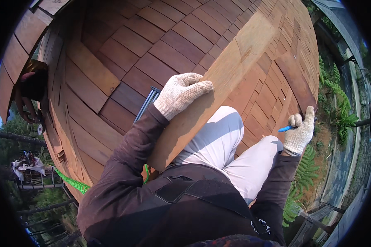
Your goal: The person positions wooden shingles onto a sloped roof and secures them using a pneumatic nail gun. They use a blue pen to mark a shingle held on their lap before placing and nailing it.
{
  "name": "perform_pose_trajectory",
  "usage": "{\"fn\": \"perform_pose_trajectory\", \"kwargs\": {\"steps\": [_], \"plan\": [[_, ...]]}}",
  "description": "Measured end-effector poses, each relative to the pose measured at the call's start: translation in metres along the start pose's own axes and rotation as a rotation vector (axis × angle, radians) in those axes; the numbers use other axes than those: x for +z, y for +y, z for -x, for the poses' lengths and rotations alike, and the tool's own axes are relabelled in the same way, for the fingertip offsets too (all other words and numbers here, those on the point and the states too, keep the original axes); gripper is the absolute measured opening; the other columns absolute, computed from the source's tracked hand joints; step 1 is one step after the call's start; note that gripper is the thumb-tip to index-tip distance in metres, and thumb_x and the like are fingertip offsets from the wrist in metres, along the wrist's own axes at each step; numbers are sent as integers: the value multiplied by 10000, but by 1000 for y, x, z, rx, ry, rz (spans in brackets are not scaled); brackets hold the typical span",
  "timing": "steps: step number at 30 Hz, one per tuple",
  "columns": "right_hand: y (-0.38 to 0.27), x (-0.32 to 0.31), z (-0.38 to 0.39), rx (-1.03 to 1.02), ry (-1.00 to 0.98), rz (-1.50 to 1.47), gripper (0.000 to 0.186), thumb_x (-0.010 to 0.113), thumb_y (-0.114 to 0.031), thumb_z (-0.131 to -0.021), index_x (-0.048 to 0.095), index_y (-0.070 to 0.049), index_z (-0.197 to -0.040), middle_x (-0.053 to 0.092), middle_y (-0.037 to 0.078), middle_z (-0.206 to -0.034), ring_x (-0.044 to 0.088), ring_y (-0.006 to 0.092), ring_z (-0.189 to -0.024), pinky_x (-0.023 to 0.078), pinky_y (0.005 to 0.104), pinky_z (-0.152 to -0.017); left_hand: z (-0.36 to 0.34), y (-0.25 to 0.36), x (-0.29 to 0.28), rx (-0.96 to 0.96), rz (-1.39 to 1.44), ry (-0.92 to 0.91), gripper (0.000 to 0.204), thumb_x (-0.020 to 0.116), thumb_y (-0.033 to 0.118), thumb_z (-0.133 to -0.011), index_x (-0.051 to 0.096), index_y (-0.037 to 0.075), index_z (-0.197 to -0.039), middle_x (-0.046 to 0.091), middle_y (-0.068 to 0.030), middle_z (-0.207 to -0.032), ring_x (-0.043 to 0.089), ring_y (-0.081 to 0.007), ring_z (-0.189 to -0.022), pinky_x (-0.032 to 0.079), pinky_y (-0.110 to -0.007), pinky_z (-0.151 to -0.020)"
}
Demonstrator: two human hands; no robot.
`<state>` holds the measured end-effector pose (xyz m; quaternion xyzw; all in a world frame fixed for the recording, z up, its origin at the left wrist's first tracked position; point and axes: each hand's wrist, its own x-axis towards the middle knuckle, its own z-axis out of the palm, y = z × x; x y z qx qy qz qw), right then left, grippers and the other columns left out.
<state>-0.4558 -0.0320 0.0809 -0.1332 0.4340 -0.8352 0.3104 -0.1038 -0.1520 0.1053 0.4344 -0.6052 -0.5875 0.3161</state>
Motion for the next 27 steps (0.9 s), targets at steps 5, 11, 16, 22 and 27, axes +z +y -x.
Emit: {"fn": "perform_pose_trajectory", "kwargs": {"steps": [5, 11, 16, 22, 27], "plan": [[52, -19, -20, 94, -58, 246, 173, 735, -227, -991, 606, -111, -986, 477, -48, -752, 352, 59, -512, 283, 250, -469, 27, 5, -79, 22, -234, 335, 435, 761, 375, -936, 752, -26, -1105, 750, -52, -940, 673, -114, -878, 549, -303, -824], [54, -26, -24, 59, -101, 394, 156, 692, -232, -1025, 617, -96, -1035, 409, -58, -698, 326, 54, -501, 283, 246, -472, 103, 17, -172, -114, -419, 769, 481, 693, 422, -958, 753, -20, -1139, 772, -120, -1008, 715, -165, -922, 548, -318, -865], [59, -22, -23, 68, -90, 415, 166, 684, -216, -1028, 630, -60, -1049, 440, -47, -754, 331, 50, -524, 282, 233, -478, 169, -2, -292, 84, -429, 1032, 494, 684, 386, -981, 726, -57, -1194, 755, -94, -1079, 684, -149, -968, 522, -291, -895], [58, -22, -22, 61, -79, 464, 181, 706, -271, -1011, 620, -117, -1055, 427, -71, -722, 354, 47, -511, 285, 245, -469, 192, -43, -475, -62, -208, 1097, 488, 667, 347, -993, 693, -58, -1263, 737, -105, -1148, 685, -169, -1019, 521, -296, -905], [51, -28, -19, 55, -76, 493, 196, 718, -290, -999, 612, -128, -1029, 422, -72, -716, 364, 45, -515, 291, 241, -472, 159, -97, -520, -508, -1107, 1059, 527, 528, 421, -989, 704, 23, -1286, 702, -216, -1295, 651, -349, -1240, 482, -399, -1061]]}}
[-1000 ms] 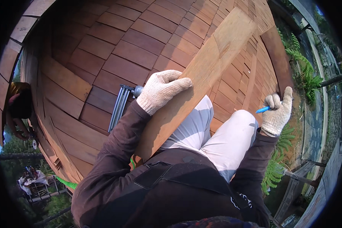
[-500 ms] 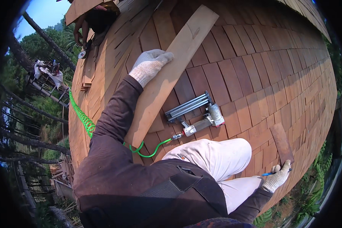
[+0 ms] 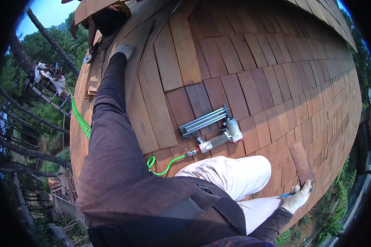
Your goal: The person positions wooden shingles onto a sloped roof and secures them using a pneumatic nail gun. They use a blue pen to mark a shingle held on their lap before placing and nailing it.
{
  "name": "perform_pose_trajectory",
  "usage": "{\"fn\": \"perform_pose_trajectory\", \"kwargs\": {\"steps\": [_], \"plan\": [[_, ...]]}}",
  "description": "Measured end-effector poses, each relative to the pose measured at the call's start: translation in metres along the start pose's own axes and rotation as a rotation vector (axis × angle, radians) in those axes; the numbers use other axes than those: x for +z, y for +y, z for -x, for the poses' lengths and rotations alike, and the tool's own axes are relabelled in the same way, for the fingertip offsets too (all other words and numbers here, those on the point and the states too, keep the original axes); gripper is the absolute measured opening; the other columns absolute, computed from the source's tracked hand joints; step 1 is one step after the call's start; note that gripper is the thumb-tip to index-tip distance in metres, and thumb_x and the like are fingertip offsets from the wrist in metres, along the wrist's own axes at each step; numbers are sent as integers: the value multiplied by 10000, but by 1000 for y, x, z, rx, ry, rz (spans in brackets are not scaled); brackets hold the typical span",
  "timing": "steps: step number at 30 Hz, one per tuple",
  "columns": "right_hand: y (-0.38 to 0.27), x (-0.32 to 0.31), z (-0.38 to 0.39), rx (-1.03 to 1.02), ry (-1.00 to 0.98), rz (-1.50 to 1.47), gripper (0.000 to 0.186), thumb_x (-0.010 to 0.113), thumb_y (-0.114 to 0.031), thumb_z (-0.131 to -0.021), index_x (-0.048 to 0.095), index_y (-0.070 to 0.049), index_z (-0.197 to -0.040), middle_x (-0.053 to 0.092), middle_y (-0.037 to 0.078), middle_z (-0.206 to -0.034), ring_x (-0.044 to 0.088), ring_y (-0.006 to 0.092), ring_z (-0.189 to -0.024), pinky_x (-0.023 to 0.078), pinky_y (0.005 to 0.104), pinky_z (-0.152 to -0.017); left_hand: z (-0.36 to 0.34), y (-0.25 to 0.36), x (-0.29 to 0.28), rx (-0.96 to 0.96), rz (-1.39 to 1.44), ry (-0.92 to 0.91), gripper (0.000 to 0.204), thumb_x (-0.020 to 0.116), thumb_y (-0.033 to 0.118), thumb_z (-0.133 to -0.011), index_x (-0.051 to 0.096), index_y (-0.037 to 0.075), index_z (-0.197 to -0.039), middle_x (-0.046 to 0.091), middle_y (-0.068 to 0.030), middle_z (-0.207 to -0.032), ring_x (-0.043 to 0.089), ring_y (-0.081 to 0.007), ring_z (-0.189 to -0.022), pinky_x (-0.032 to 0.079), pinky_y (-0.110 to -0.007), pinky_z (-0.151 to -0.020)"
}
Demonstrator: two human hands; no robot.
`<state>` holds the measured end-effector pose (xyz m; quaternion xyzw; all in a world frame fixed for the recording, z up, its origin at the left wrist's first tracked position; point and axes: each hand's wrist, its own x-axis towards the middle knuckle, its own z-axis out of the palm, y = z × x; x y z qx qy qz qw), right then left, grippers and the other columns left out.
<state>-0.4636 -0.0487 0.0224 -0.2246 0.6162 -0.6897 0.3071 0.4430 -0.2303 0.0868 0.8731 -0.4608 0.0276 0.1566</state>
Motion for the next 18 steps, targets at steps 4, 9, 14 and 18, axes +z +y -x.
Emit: {"fn": "perform_pose_trajectory", "kwargs": {"steps": [4, 9, 14, 18], "plan": [[8, 12, 1, 58, 1, -3, 197, 716, -283, -1000, 610, -117, -1016, 419, -69, -716, 362, 43, -513, 283, 238, -467, -2, -45, 7, -188, -79, 175, 567, 475, 456, -974, 685, 74, -1338, 632, -233, -1396, 581, -402, -1322, 439, -439, -1131], [6, 2, -2, 0, 62, 68, 257, 715, -333, -990, 628, -102, -1062, 466, -62, -766, 384, 44, -531, 286, 233, -469, 32, 14, 12, -272, 104, 44, 713, 471, 571, -957, 651, 17, -1369, 600, -287, -1422, 552, -405, -1364, 407, -427, -1153], [-5, 17, 11, 6, 71, 54, 190, 701, -253, -1013, 616, -84, -1029, 419, -60, -728, 347, 41, -510, 261, 236, -457, 68, 14, -8, 20, 153, -129, 885, 462, 712, -937, 551, 20, -1481, 570, -257, -1481, 518, -368, -1411, 364, -376, -1163], [6, 0, -6, 4, -8, -2, 178, 693, -245, -1022, 618, -86, -1053, 433, -58, -729, 345, 52, -523, 286, 245, -488, 86, 13, -21, 126, 308, -301, 760, 528, 669, -941, 583, 128, -1473, 622, -151, -1418, 594, -301, -1291, 445, -377, -1072]]}}
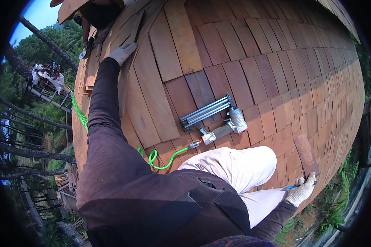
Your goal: The person positions wooden shingles onto a sloped roof and secures them using a pneumatic nail gun. They use a blue pen to mark a shingle held on their lap before placing and nailing it.
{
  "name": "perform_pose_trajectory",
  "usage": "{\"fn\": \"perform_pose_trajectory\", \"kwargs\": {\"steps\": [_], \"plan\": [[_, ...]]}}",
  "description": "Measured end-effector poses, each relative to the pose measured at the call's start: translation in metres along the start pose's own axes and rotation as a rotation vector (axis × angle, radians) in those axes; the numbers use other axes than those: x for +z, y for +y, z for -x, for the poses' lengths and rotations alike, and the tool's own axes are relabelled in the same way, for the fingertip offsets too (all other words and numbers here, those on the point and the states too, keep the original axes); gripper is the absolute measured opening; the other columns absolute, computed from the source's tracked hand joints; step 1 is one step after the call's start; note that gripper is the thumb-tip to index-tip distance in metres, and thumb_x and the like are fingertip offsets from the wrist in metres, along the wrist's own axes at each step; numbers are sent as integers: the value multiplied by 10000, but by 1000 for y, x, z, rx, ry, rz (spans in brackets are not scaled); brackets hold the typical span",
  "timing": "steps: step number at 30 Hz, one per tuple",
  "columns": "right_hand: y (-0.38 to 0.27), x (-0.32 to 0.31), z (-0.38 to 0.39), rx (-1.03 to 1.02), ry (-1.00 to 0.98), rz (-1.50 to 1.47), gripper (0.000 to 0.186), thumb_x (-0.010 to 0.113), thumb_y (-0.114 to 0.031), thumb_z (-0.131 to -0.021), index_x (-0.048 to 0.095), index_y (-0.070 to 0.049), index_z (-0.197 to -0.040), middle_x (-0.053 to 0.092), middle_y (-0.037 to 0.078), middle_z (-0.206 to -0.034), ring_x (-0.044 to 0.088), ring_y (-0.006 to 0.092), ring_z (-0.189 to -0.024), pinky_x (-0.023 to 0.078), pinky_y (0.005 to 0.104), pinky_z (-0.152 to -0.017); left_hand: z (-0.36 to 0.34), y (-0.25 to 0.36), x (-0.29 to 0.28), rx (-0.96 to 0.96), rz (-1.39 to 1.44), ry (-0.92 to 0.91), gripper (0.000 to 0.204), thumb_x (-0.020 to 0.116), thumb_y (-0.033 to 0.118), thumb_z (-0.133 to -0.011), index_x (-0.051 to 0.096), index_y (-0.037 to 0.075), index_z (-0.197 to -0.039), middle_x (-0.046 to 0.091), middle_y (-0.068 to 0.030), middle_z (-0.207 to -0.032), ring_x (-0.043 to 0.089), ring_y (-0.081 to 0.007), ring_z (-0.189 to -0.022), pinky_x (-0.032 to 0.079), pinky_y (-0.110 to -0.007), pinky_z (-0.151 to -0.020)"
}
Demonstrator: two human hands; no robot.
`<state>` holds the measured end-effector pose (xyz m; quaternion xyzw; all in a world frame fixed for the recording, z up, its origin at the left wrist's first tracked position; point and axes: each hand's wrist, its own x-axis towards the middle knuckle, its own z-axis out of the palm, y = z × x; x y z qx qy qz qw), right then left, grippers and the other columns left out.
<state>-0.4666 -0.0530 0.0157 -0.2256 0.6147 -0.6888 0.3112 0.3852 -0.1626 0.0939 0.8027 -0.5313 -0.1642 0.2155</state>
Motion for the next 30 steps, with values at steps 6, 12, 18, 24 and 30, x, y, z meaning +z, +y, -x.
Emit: {"fn": "perform_pose_trajectory", "kwargs": {"steps": [6, 12, 18, 24, 30], "plan": [[2, -2, -1, 23, -10, -26, 181, 682, -255, -1031, 619, -86, -1040, 449, -55, -713, 359, 63, -538, 290, 250, -513, 20, 29, -7, -334, 313, 35, 617, 642, 595, -910, 660, 199, -1383, 668, -25, -1236, 656, -179, -1061, 536, -362, -897], [-14, 14, 17, 30, 69, 19, 194, 669, -268, -1036, 642, -77, -1058, 441, -49, -704, 401, 66, -572, 325, 239, -539, 8, 4, 5, -234, 301, 161, 617, 658, 555, -916, 703, 80, -1306, 715, -54, -1154, 680, -158, -982, 528, -317, -839], [-10, 1, 9, -2, 27, -28, 166, 678, -246, -1033, 634, -86, -1046, 456, -46, -718, 391, 63, -561, 318, 240, -528, -15, -15, 17, -173, 190, 274, 656, 653, 510, -937, 682, -28, -1311, 733, -158, -1193, 685, -221, -1099, 496, -318, -950], [-8, -9, 7, -3, 0, -108, 134, 694, -219, -1023, 623, -106, -1018, 438, -51, -713, 365, 61, -545, 304, 252, -518, -33, -44, 15, -167, 79, 230, 768, 601, 631, -889, 665, 32, -1366, 642, -232, -1406, 582, -352, -1344, 431, -365, -1095], [-16, 7, 19, -10, 112, -118, 156, 727, -211, -991, 655, -87, -1052, 562, -50, -817, 429, 36, -536, 340, 212, -485, -46, -51, 8, -73, 105, 220, 714, 595, 563, -936, 636, 19, -1395, 658, -216, -1390, 605, -328, -1318, 443, -363, -1076]]}}
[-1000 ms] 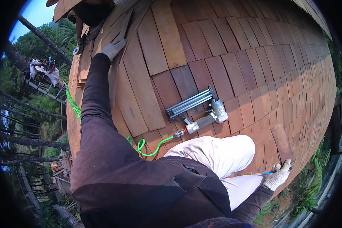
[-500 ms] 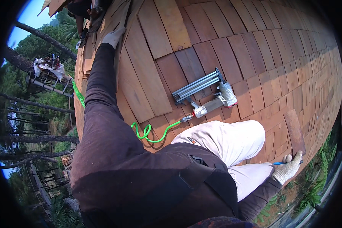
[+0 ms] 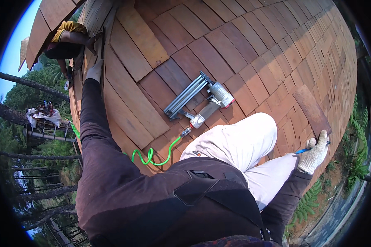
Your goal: The person positions wooden shingles onto a sloped roof and secures them using a pneumatic nail gun. They use a blue pen to mark a shingle held on their lap before placing and nailing it.
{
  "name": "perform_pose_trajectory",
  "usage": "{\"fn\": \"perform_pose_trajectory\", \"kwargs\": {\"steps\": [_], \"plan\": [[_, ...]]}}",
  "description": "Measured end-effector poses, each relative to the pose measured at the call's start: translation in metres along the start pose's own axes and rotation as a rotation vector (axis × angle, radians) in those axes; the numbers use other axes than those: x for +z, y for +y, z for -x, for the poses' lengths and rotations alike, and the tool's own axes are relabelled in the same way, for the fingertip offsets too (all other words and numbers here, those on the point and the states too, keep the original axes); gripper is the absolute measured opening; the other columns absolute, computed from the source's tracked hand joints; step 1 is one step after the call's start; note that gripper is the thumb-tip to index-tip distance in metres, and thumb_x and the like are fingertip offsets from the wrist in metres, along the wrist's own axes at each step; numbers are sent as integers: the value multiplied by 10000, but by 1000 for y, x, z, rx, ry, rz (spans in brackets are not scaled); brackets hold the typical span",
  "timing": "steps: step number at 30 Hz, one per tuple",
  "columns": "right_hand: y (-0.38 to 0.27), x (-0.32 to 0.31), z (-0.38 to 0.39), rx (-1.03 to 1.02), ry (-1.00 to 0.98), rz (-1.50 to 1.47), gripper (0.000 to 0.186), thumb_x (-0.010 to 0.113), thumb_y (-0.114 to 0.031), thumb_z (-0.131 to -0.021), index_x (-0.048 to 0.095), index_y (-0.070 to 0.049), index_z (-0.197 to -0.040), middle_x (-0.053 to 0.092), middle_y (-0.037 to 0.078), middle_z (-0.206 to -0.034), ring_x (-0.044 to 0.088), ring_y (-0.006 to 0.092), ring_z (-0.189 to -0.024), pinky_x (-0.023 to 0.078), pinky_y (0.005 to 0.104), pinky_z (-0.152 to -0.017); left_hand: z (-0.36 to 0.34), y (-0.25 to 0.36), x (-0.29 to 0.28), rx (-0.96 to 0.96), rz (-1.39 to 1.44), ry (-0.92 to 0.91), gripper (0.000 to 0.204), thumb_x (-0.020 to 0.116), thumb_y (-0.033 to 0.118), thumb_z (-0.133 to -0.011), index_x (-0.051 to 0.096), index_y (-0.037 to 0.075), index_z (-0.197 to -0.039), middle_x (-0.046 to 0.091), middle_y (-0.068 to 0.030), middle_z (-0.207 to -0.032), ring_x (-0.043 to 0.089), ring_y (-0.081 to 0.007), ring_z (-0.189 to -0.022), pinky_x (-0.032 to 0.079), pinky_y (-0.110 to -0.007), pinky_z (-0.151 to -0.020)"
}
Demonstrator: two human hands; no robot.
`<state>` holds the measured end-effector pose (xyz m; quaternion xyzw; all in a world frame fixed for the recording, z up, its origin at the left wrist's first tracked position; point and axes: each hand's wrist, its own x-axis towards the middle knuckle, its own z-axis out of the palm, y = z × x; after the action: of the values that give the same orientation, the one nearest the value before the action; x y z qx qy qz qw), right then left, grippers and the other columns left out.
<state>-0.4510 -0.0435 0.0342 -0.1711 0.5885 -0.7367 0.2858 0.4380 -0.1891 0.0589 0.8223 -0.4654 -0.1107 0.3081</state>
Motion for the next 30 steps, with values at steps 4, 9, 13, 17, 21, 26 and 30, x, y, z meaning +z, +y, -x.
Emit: {"fn": "perform_pose_trajectory", "kwargs": {"steps": [4, 9, 13, 17, 21, 26, 30], "plan": [[4, -1, -6, -38, -30, -27, 155, 734, -208, -985, 671, -98, -1074, 594, -42, -833, 456, 35, -513, 359, 214, -462, -13, -27, -30, 255, -411, -110, 528, 354, 398, -1094, 570, 61, -1439, 619, -292, -1378, 573, -394, -1324, 451, -394, -1063], [-1, -13, -22, -142, 82, -12, 146, 739, -204, -980, 643, -98, -946, 596, -11, -713, 494, 70, -500, 375, 256, -448, -41, -44, 6, -323, 334, -119, 606, 391, 494, -1076, 575, 56, -1452, 651, -286, -1314, 578, -430, -1297, 440, -423, -1077], [-3, -13, -32, -80, 64, 305, 183, 701, -252, -991, 644, -86, -938, 538, -24, -652, 486, 81, -495, 374, 262, -472, -49, -44, 0, -60, 13, -104, 662, 433, 522, -1049, 553, 20, -1465, 608, -271, -1396, 561, -424, -1322, 422, -422, -1100], [11, 17, -51, -72, -197, 746, 259, 678, -318, -974, 687, -62, -1014, 623, 41, -675, 614, 130, -535, 503, 314, -570, -36, -53, -59, 228, -335, 52, 727, 475, 550, -1023, 530, -16, -1477, 565, -256, -1478, 544, -417, -1347, 405, -421, -1123], [14, 18, -75, -413, -405, 1191, 367, 659, -308, -945, 716, -53, -1204, 757, 161, -981, 738, 318, -913, 561, 410, -850, 101, 176, 5, 296, -428, 337, 714, 521, 520, -1021, 527, -33, -1473, 549, -237, -1498, 533, -384, -1370, 410, -407, -1124], [1, 76, -26, -670, -702, 1446, 224, 654, -195, -941, 746, -123, -1132, 718, 146, -1060, 710, 357, -1008, 562, 459, -924, 202, 289, 108, 793, 451, -28, 491, 654, 143, -1035, 530, -34, -1475, 563, -151, -1492, 550, -220, -1352, 437, -341, -1138], [-1, 91, 15, -727, -775, 1399, 197, 657, -106, -890, 737, -121, -1069, 694, 106, -1022, 724, 323, -930, 586, 430, -803, 294, 380, 213, 779, 431, -705, 728, 804, 245, -915, 484, 42, -1536, 679, -172, -1283, 670, -241, -1149, 518, -339, -1013]]}}
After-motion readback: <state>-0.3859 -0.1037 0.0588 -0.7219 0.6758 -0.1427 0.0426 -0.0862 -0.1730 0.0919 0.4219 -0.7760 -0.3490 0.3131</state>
